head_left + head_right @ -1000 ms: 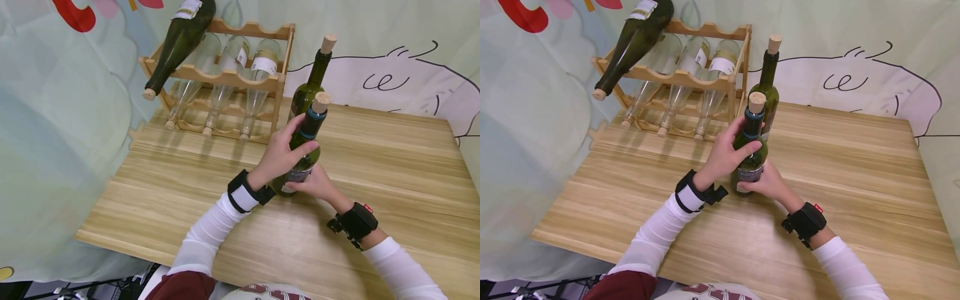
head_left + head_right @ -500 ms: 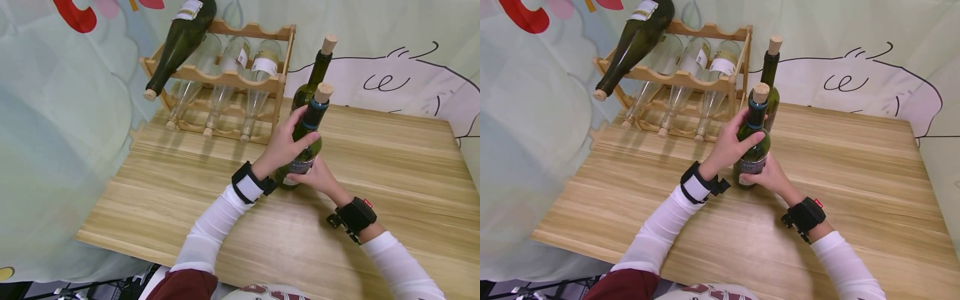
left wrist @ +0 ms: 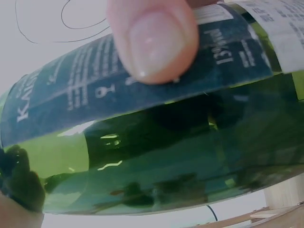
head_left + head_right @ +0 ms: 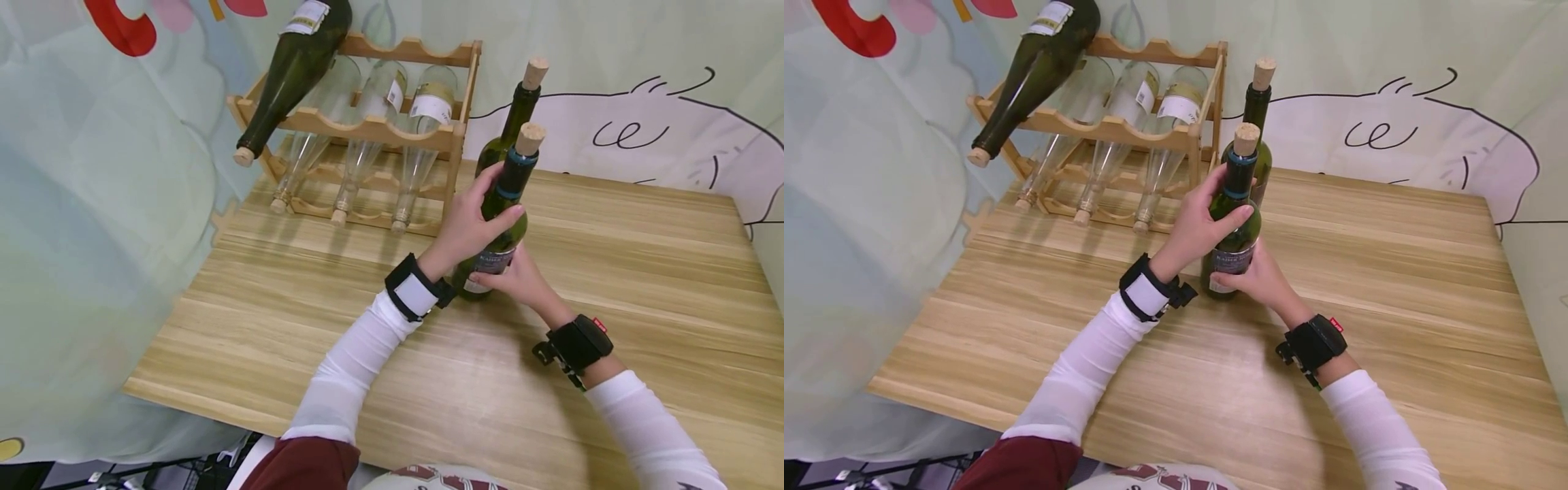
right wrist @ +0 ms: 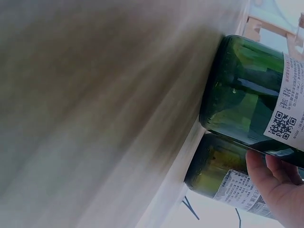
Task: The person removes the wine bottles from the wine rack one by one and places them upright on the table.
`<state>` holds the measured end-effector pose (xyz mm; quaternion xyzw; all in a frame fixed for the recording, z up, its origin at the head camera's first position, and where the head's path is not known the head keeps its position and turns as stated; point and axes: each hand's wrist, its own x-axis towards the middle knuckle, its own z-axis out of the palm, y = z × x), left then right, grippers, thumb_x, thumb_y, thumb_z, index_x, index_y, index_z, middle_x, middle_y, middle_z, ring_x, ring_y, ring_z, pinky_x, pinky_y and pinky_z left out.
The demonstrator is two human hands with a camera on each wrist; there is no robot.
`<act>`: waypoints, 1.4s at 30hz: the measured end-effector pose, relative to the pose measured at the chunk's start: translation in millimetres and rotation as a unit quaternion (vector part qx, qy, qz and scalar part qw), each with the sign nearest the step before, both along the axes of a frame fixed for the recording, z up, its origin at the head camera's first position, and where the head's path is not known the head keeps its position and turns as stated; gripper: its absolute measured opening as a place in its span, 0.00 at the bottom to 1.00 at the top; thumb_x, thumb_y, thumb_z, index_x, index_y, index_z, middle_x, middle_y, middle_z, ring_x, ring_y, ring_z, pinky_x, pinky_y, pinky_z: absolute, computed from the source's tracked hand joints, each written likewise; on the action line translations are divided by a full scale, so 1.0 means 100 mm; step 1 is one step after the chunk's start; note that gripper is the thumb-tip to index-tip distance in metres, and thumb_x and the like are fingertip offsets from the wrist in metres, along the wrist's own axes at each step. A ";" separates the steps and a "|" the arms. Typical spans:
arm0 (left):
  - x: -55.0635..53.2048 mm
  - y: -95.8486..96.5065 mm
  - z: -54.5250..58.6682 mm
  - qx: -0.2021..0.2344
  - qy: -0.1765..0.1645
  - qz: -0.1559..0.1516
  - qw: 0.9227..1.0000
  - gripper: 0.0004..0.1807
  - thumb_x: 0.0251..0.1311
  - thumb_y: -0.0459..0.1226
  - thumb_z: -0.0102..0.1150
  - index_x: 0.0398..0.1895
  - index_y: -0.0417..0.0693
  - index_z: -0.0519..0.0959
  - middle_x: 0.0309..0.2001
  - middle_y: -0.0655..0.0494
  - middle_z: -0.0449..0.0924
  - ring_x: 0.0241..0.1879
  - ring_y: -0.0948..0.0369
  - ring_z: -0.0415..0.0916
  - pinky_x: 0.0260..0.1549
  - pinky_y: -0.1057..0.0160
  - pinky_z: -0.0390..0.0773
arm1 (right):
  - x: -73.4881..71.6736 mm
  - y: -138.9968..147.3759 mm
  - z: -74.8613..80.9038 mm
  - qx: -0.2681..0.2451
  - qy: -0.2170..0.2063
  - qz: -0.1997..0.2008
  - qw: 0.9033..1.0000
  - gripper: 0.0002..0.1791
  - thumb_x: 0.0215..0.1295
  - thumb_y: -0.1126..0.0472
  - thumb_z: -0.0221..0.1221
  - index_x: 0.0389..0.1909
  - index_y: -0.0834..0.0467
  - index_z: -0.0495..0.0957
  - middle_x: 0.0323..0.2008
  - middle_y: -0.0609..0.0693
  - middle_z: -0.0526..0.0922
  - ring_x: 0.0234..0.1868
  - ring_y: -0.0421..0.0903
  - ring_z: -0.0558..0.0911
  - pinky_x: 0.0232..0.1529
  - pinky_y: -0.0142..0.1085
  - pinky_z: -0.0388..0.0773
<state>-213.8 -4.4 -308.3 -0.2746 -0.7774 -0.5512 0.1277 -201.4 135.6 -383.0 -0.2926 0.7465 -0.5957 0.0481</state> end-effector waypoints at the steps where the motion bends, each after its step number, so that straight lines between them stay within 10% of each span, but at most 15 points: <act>1: -0.01 0.00 0.00 0.001 0.004 0.000 1.000 0.31 0.53 0.35 0.57 0.60 0.37 0.59 0.50 0.44 0.73 0.44 0.58 0.73 0.42 0.72 0.71 | -0.01 0.00 0.00 0.000 -0.001 -0.001 1.000 0.41 0.41 0.76 0.63 0.57 0.60 0.56 0.45 0.43 0.72 0.45 0.35 0.74 0.48 0.24 0.69; 21: -0.20 0.06 0.02 -0.031 0.007 0.037 0.999 0.31 0.53 0.38 0.56 0.61 0.38 0.60 0.54 0.46 0.65 0.49 0.59 0.67 0.49 0.74 0.66 | -0.18 0.03 0.02 -0.003 0.006 -0.022 1.000 0.41 0.41 0.76 0.64 0.58 0.60 0.56 0.47 0.47 0.72 0.46 0.36 0.73 0.49 0.26 0.69; 30: -0.35 0.08 0.01 -0.041 0.013 0.061 0.997 0.33 0.53 0.39 0.57 0.61 0.39 0.59 0.54 0.46 0.65 0.50 0.59 0.67 0.48 0.74 0.66 | -0.24 0.10 -0.11 0.102 0.028 -0.058 0.993 0.38 0.43 0.70 0.66 0.56 0.63 0.58 0.48 0.57 0.72 0.44 0.40 0.72 0.42 0.34 0.72; 42: -0.47 0.12 0.00 -0.024 0.024 0.063 0.997 0.32 0.53 0.38 0.57 0.61 0.37 0.60 0.54 0.46 0.65 0.49 0.58 0.68 0.47 0.72 0.68 | -0.39 0.14 -0.08 0.129 0.006 0.000 0.992 0.41 0.46 0.71 0.63 0.60 0.62 0.51 0.52 0.59 0.68 0.49 0.49 0.70 0.49 0.44 0.69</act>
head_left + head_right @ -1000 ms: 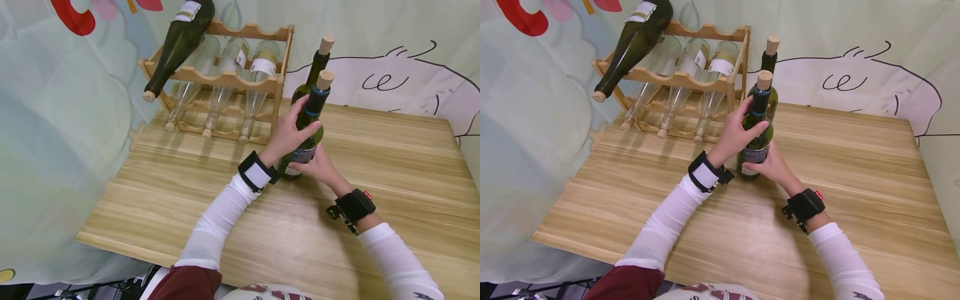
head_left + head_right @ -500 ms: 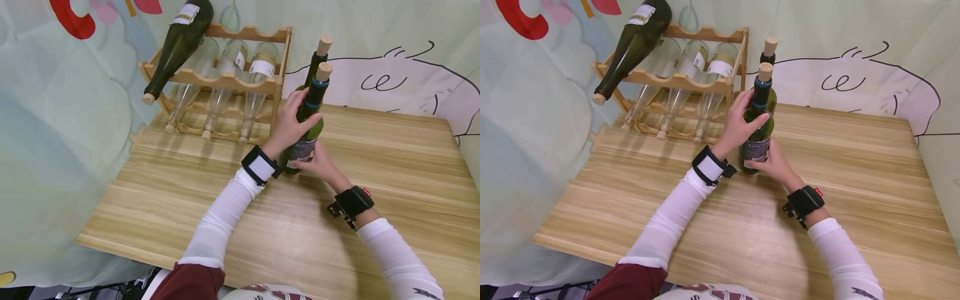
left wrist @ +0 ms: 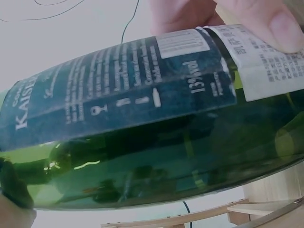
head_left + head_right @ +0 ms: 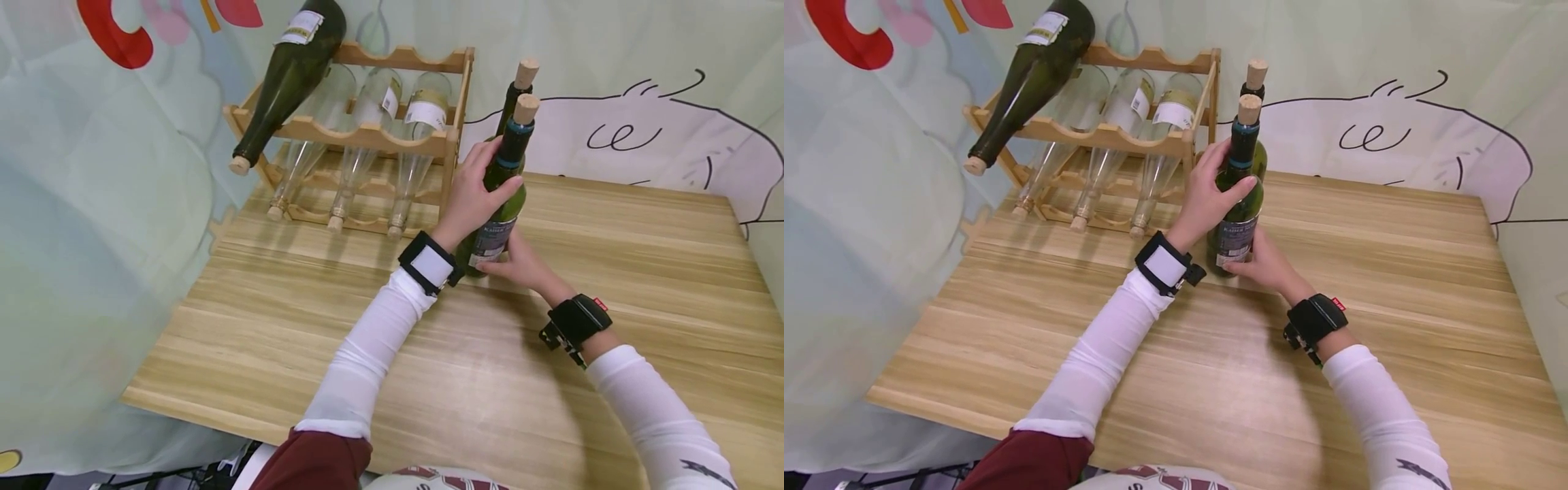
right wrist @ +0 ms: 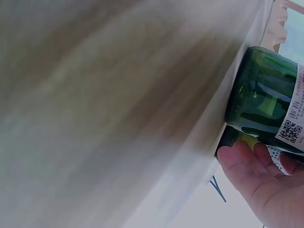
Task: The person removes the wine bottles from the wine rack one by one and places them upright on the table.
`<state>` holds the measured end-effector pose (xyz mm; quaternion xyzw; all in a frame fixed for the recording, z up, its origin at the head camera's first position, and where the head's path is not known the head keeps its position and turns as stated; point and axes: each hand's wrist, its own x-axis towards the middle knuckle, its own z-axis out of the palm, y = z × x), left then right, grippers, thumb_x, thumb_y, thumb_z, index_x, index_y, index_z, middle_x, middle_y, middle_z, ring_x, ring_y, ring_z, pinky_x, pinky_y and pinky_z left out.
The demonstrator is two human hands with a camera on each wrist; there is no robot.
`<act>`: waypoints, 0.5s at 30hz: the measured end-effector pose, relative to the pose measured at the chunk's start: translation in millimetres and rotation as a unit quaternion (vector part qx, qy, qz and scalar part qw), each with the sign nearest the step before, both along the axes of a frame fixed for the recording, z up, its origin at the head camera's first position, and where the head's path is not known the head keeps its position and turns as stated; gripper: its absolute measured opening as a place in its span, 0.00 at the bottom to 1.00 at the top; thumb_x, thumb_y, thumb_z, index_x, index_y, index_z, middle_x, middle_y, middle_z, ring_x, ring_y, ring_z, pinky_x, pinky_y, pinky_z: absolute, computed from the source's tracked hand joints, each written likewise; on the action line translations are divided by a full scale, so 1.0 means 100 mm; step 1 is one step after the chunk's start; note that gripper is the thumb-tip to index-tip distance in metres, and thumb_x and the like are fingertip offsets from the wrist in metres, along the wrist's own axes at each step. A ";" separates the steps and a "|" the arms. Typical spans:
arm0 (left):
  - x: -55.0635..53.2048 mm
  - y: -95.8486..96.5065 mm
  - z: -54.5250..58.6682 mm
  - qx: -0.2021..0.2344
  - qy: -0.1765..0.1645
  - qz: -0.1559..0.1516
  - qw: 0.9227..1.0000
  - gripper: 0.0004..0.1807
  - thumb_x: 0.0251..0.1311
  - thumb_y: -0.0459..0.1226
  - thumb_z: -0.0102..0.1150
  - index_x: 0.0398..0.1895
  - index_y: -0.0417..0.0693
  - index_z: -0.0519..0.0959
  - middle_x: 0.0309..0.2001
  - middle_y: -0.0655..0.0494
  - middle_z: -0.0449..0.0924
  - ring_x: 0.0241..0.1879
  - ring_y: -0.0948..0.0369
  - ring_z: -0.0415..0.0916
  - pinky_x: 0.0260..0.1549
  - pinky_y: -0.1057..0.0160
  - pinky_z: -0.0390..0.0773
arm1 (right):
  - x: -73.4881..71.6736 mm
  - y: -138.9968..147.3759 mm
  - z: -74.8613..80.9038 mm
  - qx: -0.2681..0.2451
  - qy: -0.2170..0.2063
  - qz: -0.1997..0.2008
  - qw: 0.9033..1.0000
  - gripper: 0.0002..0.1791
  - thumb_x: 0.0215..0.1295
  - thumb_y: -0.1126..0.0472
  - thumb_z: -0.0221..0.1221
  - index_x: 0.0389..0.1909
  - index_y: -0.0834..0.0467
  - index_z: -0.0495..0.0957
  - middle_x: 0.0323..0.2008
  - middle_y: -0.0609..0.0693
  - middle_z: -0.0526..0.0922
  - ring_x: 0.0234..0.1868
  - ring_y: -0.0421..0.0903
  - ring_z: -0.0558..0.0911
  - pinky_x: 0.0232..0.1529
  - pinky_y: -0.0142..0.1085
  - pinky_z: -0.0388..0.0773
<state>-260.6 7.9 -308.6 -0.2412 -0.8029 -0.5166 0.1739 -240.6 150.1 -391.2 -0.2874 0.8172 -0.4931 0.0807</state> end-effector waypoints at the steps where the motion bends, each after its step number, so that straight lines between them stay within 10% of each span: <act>1: 0.00 0.00 0.00 0.000 0.004 0.001 1.000 0.32 0.53 0.38 0.57 0.61 0.37 0.60 0.54 0.46 0.65 0.49 0.58 0.68 0.47 0.72 0.68 | -0.01 0.00 0.01 0.000 -0.002 0.002 1.000 0.42 0.46 0.71 0.63 0.60 0.62 0.50 0.53 0.60 0.68 0.50 0.49 0.70 0.49 0.44 0.69; 8: -0.05 0.02 0.01 0.002 0.009 0.006 1.000 0.32 0.53 0.38 0.58 0.61 0.37 0.61 0.53 0.46 0.66 0.49 0.58 0.68 0.48 0.73 0.68 | -0.03 -0.02 0.06 0.007 -0.016 -0.001 1.000 0.41 0.47 0.73 0.62 0.60 0.64 0.49 0.52 0.63 0.68 0.48 0.47 0.71 0.47 0.35 0.70; 15: -0.09 0.03 0.01 0.004 0.013 0.009 1.000 0.32 0.52 0.38 0.58 0.60 0.37 0.61 0.53 0.46 0.67 0.49 0.59 0.68 0.48 0.73 0.67 | -0.14 0.01 -0.06 0.009 -0.040 -0.018 0.999 0.44 0.47 0.69 0.63 0.62 0.60 0.47 0.54 0.61 0.67 0.52 0.53 0.70 0.51 0.47 0.68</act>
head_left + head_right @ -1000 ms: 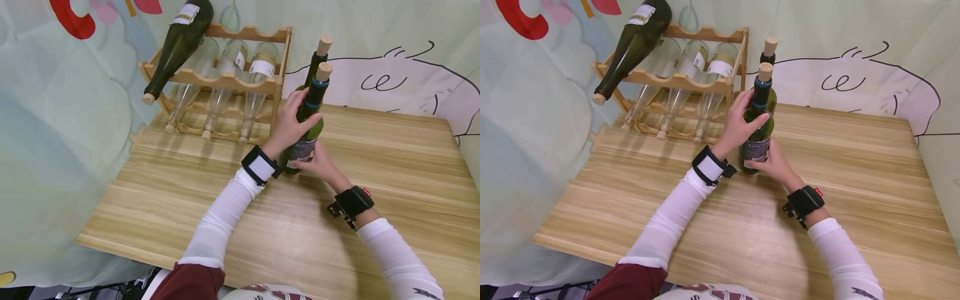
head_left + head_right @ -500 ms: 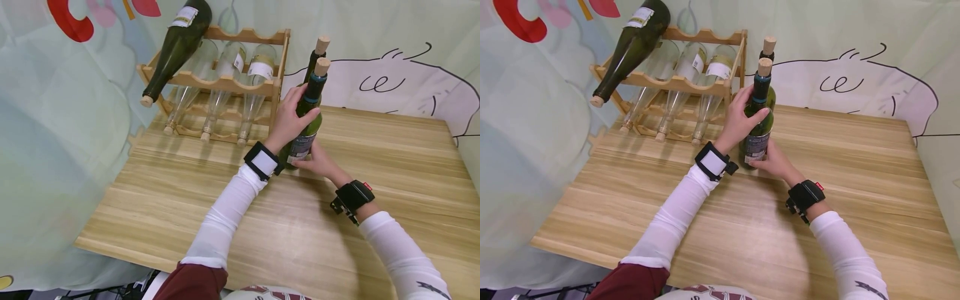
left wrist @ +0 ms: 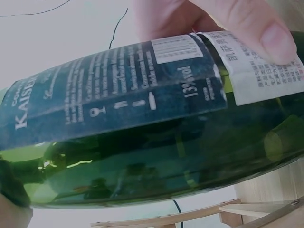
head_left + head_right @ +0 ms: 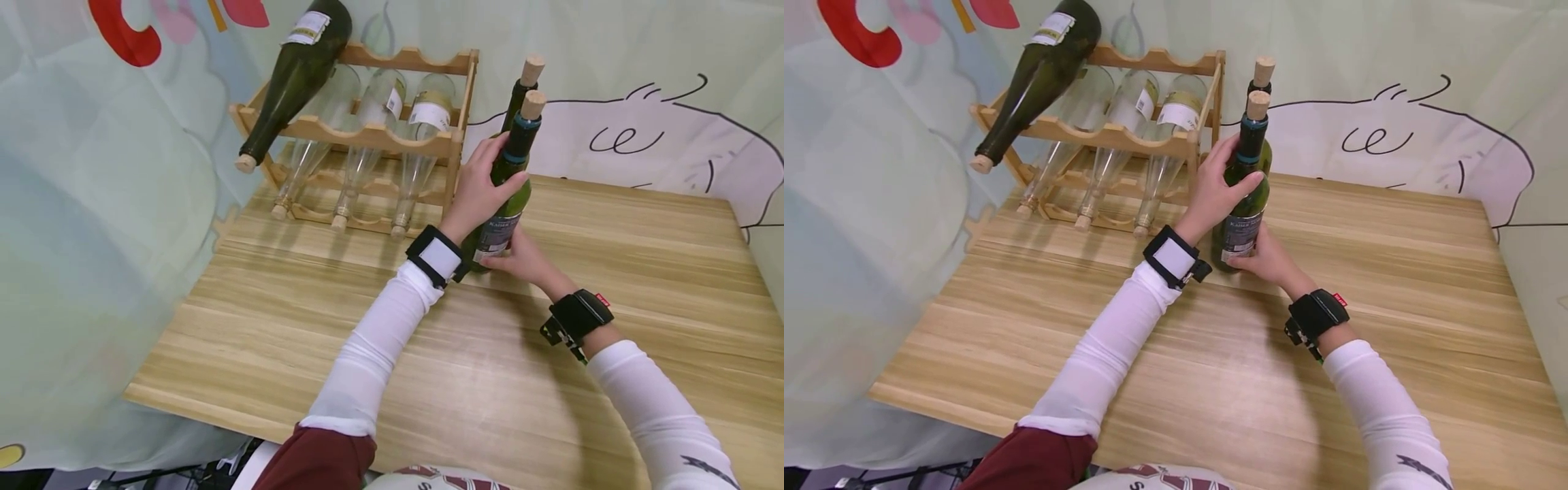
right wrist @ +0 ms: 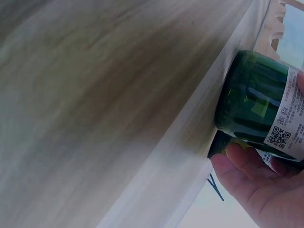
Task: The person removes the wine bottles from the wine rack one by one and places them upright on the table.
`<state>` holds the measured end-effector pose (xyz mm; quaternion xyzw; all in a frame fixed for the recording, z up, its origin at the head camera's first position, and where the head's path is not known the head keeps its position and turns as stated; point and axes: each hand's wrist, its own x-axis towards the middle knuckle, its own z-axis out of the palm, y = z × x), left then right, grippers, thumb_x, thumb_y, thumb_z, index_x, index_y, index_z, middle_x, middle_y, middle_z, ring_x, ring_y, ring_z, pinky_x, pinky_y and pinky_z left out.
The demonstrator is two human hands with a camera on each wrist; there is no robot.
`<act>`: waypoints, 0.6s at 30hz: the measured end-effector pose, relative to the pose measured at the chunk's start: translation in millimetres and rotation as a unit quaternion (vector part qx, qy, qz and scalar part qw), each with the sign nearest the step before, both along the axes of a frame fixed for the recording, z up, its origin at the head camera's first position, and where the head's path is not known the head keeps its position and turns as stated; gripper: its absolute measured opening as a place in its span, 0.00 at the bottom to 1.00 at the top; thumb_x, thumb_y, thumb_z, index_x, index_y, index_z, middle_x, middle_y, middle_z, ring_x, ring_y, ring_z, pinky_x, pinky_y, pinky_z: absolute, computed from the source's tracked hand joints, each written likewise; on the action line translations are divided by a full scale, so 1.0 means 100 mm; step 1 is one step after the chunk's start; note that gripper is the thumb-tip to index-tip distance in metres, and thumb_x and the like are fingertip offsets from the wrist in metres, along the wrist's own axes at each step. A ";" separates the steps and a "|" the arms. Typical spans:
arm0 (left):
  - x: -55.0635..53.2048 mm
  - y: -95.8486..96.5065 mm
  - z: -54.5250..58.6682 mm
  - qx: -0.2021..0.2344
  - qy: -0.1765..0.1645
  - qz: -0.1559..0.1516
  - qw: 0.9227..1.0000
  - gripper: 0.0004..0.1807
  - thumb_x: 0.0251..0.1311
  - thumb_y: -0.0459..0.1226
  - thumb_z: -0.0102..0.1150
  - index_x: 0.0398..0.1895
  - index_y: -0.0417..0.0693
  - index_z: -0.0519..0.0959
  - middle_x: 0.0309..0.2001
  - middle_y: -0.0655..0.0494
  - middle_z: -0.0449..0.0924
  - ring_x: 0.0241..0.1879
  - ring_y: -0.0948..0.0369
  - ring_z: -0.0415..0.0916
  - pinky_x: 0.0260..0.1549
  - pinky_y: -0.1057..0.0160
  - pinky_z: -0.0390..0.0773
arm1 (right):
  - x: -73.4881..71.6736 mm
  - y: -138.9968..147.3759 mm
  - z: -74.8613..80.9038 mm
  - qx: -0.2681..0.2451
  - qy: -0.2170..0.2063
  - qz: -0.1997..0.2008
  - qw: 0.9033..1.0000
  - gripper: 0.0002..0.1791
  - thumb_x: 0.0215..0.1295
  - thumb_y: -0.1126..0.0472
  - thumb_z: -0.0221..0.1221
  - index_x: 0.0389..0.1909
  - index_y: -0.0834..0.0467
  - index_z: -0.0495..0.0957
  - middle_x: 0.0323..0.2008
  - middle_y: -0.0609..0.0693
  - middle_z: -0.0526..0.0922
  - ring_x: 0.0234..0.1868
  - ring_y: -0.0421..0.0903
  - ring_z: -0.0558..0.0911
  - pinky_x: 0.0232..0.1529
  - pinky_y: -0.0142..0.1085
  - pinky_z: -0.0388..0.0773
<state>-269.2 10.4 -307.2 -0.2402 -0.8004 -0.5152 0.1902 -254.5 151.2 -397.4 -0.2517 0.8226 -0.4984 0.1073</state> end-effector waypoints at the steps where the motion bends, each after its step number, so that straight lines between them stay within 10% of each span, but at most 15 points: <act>1: 0.00 0.00 0.00 -0.001 0.000 0.001 1.000 0.32 0.52 0.38 0.58 0.60 0.37 0.61 0.53 0.46 0.67 0.49 0.59 0.68 0.48 0.73 0.67 | 0.03 -0.01 0.04 0.001 -0.003 -0.002 1.000 0.44 0.47 0.69 0.63 0.62 0.60 0.47 0.54 0.62 0.67 0.53 0.54 0.69 0.52 0.48 0.67; 18: -0.03 0.02 -0.02 -0.007 0.015 0.009 1.000 0.32 0.52 0.38 0.58 0.60 0.37 0.61 0.53 0.46 0.67 0.49 0.58 0.67 0.49 0.74 0.65 | 0.15 -0.19 0.32 -0.094 0.060 -0.123 0.986 0.41 0.46 0.68 0.64 0.59 0.59 0.53 0.52 0.56 0.69 0.48 0.39 0.69 0.52 0.36 0.65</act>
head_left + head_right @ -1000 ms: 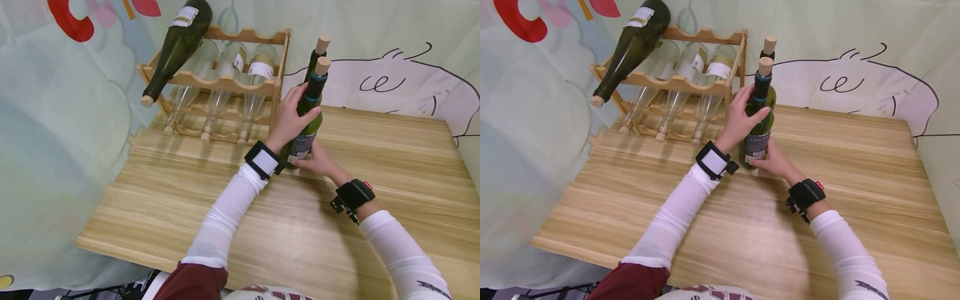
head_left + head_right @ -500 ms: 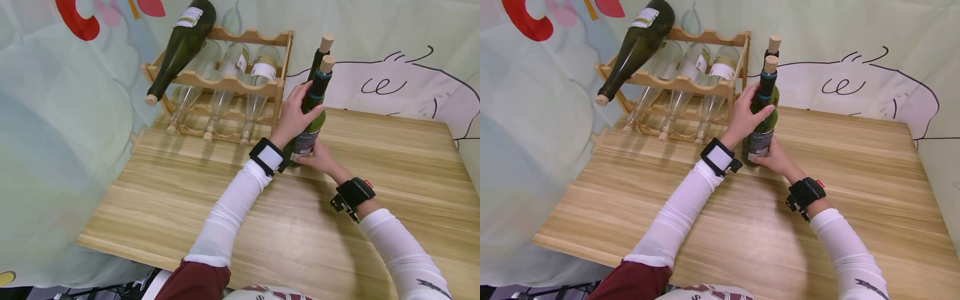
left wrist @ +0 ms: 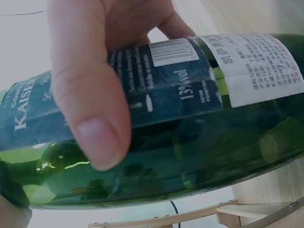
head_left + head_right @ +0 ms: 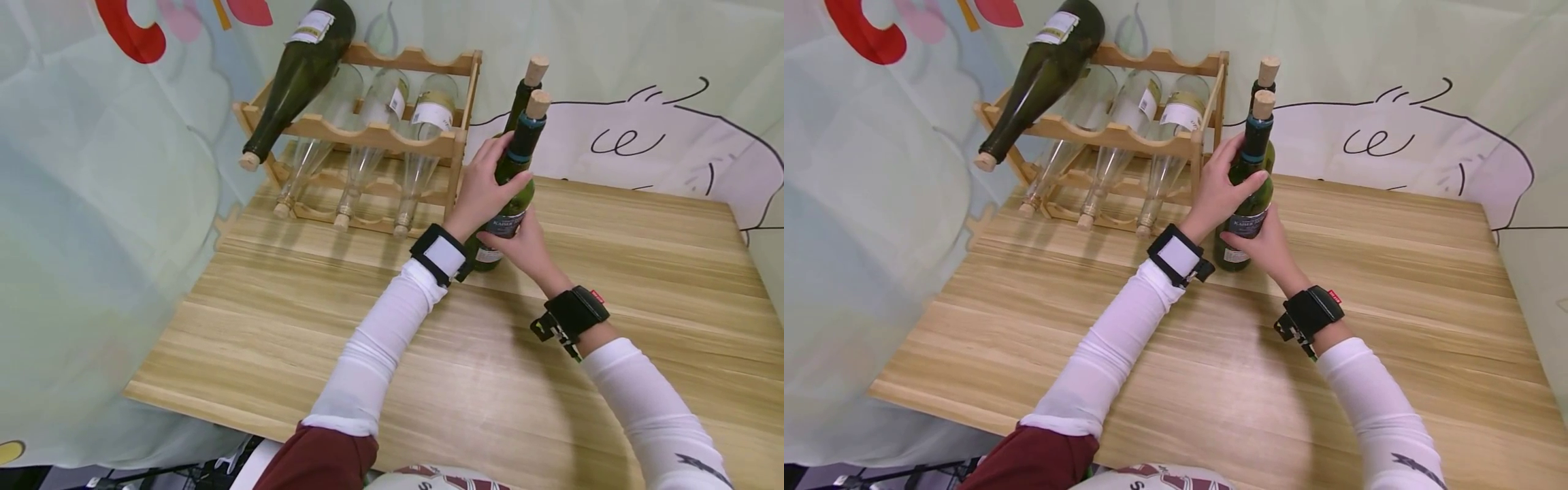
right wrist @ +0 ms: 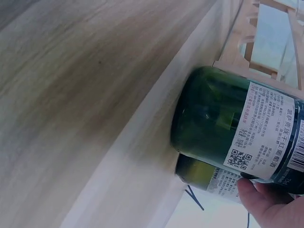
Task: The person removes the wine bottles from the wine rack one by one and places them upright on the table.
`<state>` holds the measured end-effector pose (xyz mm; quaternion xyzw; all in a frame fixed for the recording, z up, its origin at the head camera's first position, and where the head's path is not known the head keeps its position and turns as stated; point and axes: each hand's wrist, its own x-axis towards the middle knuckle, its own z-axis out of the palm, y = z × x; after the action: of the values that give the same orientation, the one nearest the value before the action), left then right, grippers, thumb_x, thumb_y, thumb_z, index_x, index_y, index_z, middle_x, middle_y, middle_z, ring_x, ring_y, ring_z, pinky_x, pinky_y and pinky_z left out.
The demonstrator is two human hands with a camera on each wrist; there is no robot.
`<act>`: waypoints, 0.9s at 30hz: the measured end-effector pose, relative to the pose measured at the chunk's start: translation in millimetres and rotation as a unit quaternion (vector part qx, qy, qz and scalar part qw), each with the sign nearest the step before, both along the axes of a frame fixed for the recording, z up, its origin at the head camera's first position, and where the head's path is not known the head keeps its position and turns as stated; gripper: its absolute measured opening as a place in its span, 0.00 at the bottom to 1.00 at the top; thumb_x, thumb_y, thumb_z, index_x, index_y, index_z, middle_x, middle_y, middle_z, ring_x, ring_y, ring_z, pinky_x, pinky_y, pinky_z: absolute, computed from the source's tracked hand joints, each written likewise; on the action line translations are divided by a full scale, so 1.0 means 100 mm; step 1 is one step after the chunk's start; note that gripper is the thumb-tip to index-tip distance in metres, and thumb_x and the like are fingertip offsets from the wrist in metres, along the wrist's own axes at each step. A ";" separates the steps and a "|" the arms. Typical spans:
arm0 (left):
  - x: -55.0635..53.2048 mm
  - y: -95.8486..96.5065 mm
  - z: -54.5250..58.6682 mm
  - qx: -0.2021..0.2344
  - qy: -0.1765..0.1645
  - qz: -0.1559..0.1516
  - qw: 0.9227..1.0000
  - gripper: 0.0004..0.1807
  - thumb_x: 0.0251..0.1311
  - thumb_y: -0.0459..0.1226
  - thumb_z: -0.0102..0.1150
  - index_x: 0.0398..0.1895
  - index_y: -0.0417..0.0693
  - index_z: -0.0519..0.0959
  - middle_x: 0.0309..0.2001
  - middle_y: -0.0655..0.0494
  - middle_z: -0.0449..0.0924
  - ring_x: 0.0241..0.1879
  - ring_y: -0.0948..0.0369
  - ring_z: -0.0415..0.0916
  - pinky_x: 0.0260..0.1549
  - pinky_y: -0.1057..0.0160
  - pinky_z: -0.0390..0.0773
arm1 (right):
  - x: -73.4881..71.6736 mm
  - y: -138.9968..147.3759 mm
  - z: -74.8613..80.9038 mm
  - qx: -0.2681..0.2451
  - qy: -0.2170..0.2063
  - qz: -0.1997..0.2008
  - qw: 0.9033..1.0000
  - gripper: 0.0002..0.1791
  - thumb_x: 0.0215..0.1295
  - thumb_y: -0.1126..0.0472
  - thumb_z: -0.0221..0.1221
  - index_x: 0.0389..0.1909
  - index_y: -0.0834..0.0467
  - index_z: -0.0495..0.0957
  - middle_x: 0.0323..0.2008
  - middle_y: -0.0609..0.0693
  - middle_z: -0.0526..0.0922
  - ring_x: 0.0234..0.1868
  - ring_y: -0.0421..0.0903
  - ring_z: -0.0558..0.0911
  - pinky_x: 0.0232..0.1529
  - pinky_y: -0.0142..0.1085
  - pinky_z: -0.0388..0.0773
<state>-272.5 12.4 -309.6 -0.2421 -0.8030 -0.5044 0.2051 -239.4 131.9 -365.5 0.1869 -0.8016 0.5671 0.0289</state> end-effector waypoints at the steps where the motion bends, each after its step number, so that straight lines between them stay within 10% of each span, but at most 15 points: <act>1: 0.00 0.00 0.00 0.002 0.000 0.000 1.000 0.32 0.52 0.38 0.58 0.60 0.37 0.61 0.53 0.46 0.67 0.49 0.58 0.67 0.49 0.73 0.65 | 0.01 -0.01 0.01 0.001 0.001 -0.004 1.000 0.41 0.46 0.68 0.64 0.60 0.59 0.52 0.52 0.56 0.69 0.48 0.40 0.69 0.51 0.36 0.65; 27: 0.13 -0.12 0.13 -0.053 -0.077 0.008 0.996 0.32 0.56 0.42 0.54 0.64 0.46 0.57 0.56 0.51 0.66 0.54 0.62 0.65 0.52 0.75 0.63 | 0.03 -0.02 0.04 0.025 -0.013 -0.023 0.999 0.45 0.45 0.67 0.64 0.61 0.62 0.47 0.55 0.61 0.65 0.54 0.53 0.68 0.57 0.45 0.63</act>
<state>-259.4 0.7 -296.6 -0.2069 -0.8439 -0.4767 0.1335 -236.7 129.9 -361.2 0.1619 -0.8201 0.5481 0.0268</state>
